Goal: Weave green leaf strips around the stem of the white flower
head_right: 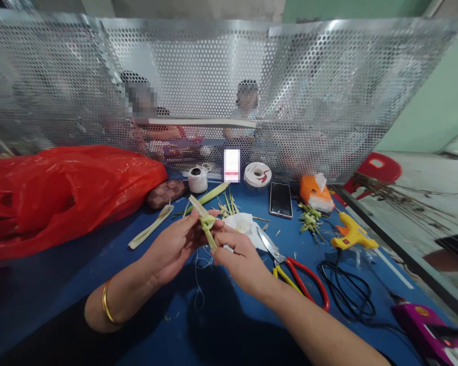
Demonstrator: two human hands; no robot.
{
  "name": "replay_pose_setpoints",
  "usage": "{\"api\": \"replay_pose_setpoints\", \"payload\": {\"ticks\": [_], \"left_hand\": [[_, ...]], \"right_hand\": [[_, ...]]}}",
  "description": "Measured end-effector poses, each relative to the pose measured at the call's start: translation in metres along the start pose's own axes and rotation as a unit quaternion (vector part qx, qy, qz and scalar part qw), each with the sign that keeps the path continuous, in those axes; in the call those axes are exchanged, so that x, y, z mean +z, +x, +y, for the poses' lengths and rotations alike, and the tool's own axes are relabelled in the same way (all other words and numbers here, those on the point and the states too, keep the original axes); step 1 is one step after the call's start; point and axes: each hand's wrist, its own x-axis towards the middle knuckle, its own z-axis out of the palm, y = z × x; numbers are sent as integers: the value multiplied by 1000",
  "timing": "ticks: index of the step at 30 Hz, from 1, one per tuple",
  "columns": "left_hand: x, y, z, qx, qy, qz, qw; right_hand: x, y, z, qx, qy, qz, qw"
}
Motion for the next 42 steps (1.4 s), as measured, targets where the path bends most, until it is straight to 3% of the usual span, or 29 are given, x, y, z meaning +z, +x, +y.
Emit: {"api": "replay_pose_setpoints", "payload": {"ticks": [6, 15, 21, 25, 28, 31, 35, 39, 42], "left_hand": [[-3, 4, 0, 18, -6, 19, 1000], [1, 2, -5, 61, 11, -49, 997], [3, 2, -11, 83, 22, 10, 996], [1, 3, -11, 60, -13, 11, 998], [1, 2, -11, 40, -34, -28, 998], [1, 2, -12, 29, -38, -54, 997], [3, 3, -15, 33, -43, -7, 998], [3, 3, -15, 39, -57, -1, 998], [2, 2, -11, 41, -64, 11, 997]], "right_hand": [[-1, -1, -2, -16, -1, -77, 997], [3, -1, 2, -41, -29, 16, 999], [5, -1, 5, -75, -76, 11, 994], [7, -2, 6, -114, -176, 6, 978], [9, -4, 9, -130, -262, 23, 956], [12, -5, 12, -123, -279, 43, 951], [13, -5, 15, -135, -298, 22, 945], [11, -4, 14, -158, -353, 1, 922], [5, -6, 10, -162, -366, 22, 916]]}}
